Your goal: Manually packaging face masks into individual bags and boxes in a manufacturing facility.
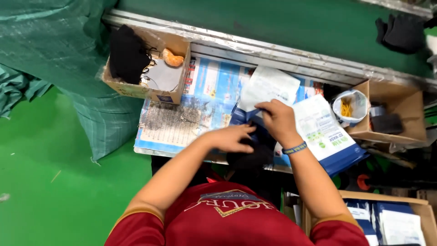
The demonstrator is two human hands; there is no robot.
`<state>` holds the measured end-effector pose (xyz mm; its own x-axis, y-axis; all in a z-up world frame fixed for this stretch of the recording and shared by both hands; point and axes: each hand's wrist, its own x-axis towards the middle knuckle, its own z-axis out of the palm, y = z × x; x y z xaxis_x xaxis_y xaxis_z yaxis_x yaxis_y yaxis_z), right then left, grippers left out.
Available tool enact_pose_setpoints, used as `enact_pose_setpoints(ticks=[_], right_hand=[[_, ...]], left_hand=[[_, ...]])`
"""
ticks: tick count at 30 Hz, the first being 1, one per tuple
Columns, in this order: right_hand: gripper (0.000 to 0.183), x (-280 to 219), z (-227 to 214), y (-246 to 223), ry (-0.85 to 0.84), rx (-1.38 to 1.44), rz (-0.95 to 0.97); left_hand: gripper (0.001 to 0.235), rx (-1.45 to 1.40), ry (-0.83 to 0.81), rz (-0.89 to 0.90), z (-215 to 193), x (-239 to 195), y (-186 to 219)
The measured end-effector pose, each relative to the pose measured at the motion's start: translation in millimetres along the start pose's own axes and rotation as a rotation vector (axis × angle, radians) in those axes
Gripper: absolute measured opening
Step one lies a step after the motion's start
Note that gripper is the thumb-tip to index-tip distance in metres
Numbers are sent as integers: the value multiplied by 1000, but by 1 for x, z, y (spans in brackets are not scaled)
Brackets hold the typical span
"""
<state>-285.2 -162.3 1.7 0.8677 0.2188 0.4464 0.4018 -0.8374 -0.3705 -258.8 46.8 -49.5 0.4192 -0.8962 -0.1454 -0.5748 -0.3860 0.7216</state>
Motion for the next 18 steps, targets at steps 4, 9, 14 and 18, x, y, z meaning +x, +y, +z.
enact_pose_setpoints(ticks=[4,9,14,18], right_hand=[[30,-11,-16,10,38,272,214],[22,-5,-34,2,-242,690,476],[27,-3,-40,-29,-268,713,440],[31,-6,-39,-76,-53,183,287]], left_hand=[[48,-798,108,117,-33,-30,-17],[41,-718,312,220,-57,-43,8],[39,-346,459,174,-55,-38,20],[36,-301,646,-73,-47,-35,34]])
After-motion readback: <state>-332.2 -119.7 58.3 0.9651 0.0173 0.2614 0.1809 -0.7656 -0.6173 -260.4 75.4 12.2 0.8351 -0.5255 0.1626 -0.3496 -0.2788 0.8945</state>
